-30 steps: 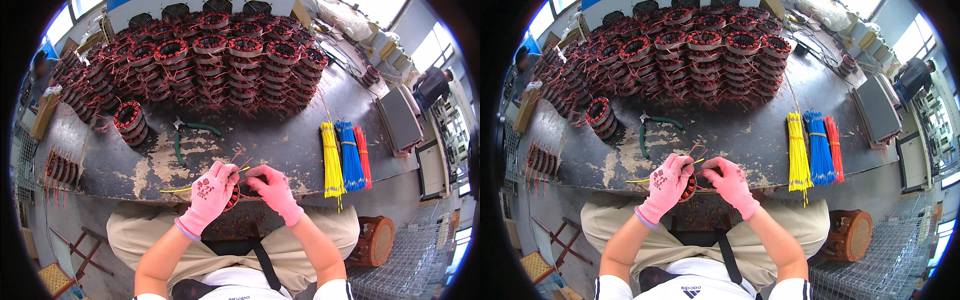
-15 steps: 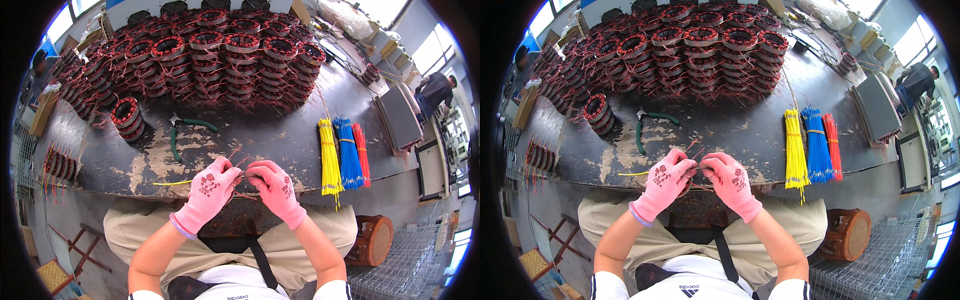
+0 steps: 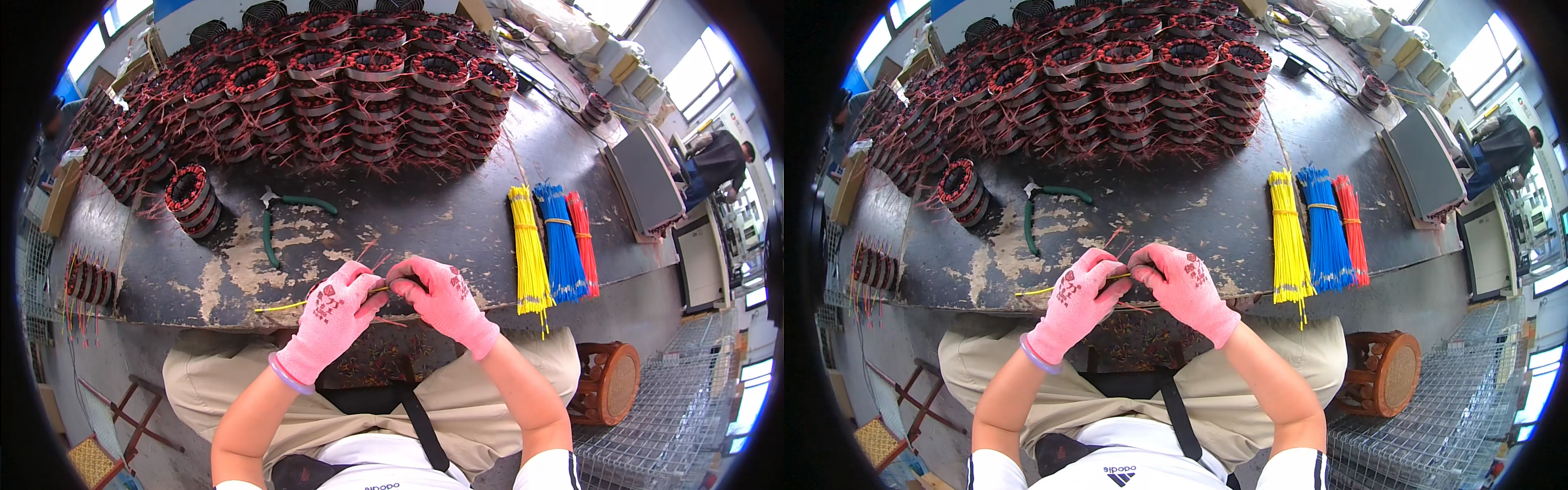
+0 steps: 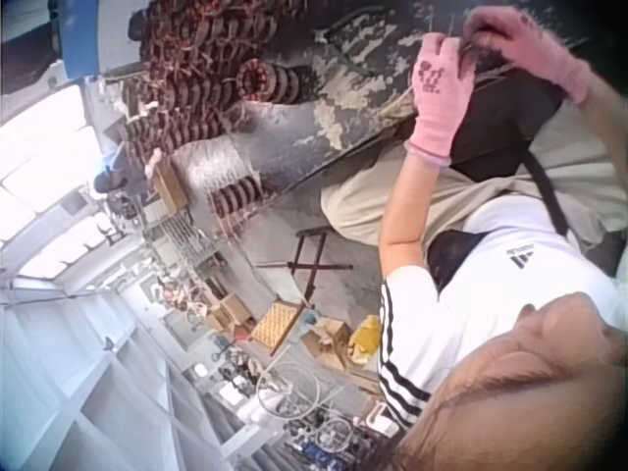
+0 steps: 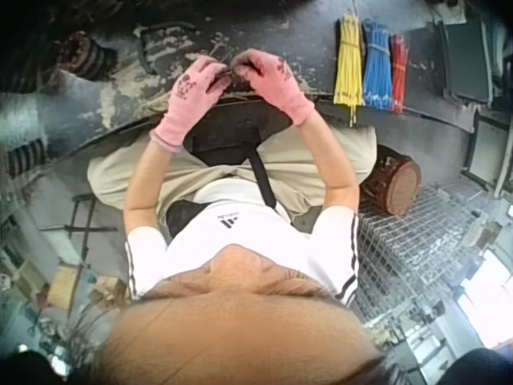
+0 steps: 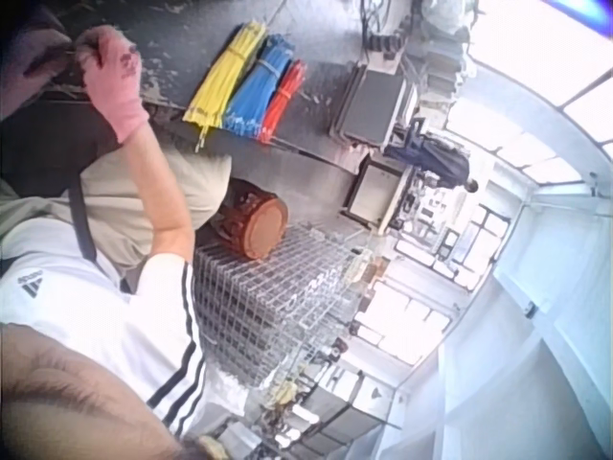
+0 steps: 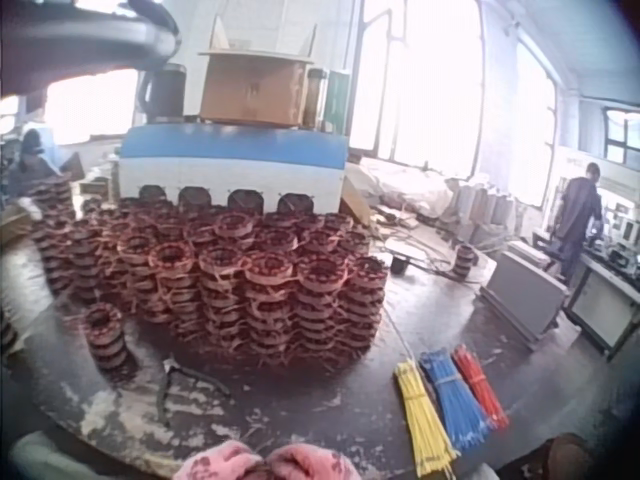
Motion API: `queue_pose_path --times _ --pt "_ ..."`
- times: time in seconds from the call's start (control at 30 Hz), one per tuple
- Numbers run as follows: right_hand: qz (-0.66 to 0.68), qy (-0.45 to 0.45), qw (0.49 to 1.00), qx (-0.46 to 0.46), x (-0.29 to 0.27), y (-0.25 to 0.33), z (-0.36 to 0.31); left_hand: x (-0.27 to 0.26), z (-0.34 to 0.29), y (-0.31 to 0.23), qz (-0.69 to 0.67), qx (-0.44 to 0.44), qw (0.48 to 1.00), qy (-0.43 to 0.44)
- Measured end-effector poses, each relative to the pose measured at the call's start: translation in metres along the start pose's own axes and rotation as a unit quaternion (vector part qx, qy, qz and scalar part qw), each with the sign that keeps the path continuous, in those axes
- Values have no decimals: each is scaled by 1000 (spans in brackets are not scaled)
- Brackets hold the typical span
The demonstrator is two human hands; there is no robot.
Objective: The person assembles a stator by threading wires through the copper coils and securing them with zip ties, then uses pliers to trim the excess.
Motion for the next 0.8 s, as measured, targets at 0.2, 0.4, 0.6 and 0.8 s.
queue_pose_path --times 0.2,0.4,0.6,0.8 --pt "160 38 982 89 4 -38 11 5 3 -2 48 56 997 -21" --pt "-356 -117 917 -137 6 26 -21 5 0 3 27 35 999 -23" --pt "108 149 972 144 18 -34 0 5 1 4 22 36 999 -14" --pt "-95 80 992 8 5 -7 -4 4 0 5 12 24 1000 -15"
Point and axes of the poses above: each hand's wrist, its own z-axis towards the middle knuckle, its own x-axis out of the palm, y = z × x, the point moved 6 cm from there along z, towards the middle knuckle, and after that the axes turned 15 degrees about y, right-handed, at the moved point
